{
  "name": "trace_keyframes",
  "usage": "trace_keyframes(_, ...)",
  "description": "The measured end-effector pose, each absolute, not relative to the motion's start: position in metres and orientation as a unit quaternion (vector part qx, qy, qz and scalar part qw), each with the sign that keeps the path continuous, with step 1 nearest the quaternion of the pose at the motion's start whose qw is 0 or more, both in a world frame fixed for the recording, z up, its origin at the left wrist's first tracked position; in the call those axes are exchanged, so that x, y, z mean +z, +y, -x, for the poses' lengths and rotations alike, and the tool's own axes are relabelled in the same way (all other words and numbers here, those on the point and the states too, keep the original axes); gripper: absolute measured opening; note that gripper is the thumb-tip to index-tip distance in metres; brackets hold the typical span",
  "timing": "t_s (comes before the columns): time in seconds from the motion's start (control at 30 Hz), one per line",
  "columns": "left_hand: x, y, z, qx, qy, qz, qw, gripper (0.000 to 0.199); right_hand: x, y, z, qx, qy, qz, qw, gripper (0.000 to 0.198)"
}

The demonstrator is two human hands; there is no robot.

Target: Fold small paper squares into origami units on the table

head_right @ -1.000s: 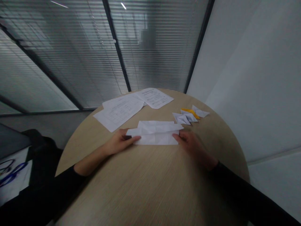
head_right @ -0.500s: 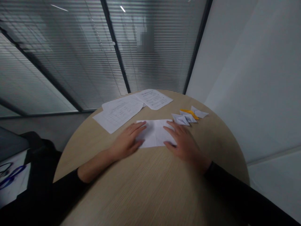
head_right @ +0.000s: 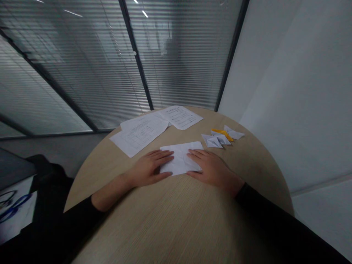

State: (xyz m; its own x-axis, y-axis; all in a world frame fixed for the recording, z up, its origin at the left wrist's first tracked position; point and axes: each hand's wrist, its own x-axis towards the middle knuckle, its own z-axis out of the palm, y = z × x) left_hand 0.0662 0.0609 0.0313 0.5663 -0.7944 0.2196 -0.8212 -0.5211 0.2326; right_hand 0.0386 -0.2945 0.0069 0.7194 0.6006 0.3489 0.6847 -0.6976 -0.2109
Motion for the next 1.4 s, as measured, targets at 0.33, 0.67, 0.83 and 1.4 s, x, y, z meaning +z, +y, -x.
trace_keyframes(0.33, 0.032, 0.053, -0.070, 0.086, -0.507, -0.839, 0.179, 0.045, -0.001, -0.300, -0.058, -0.165, -0.384, 0.892, 0.172, 0.042)
trace_keyframes(0.67, 0.037, 0.063, -0.074, 0.077, -0.344, -0.858, 0.373, 0.035, 0.012, -0.310, -0.058, -0.170, -0.283, 0.891, 0.311, 0.028)
trace_keyframes(0.83, 0.038, 0.053, -0.072, 0.042, -0.235, -0.820, 0.520, 0.045, 0.011, -0.305, -0.058, -0.156, -0.145, 0.872, 0.440, 0.037)
trace_keyframes(1.4, 0.022, 0.059, -0.080, 0.114, -0.260, -0.909, 0.305, 0.065, -0.022, -0.304, -0.068, -0.195, -0.184, 0.913, 0.308, 0.061)
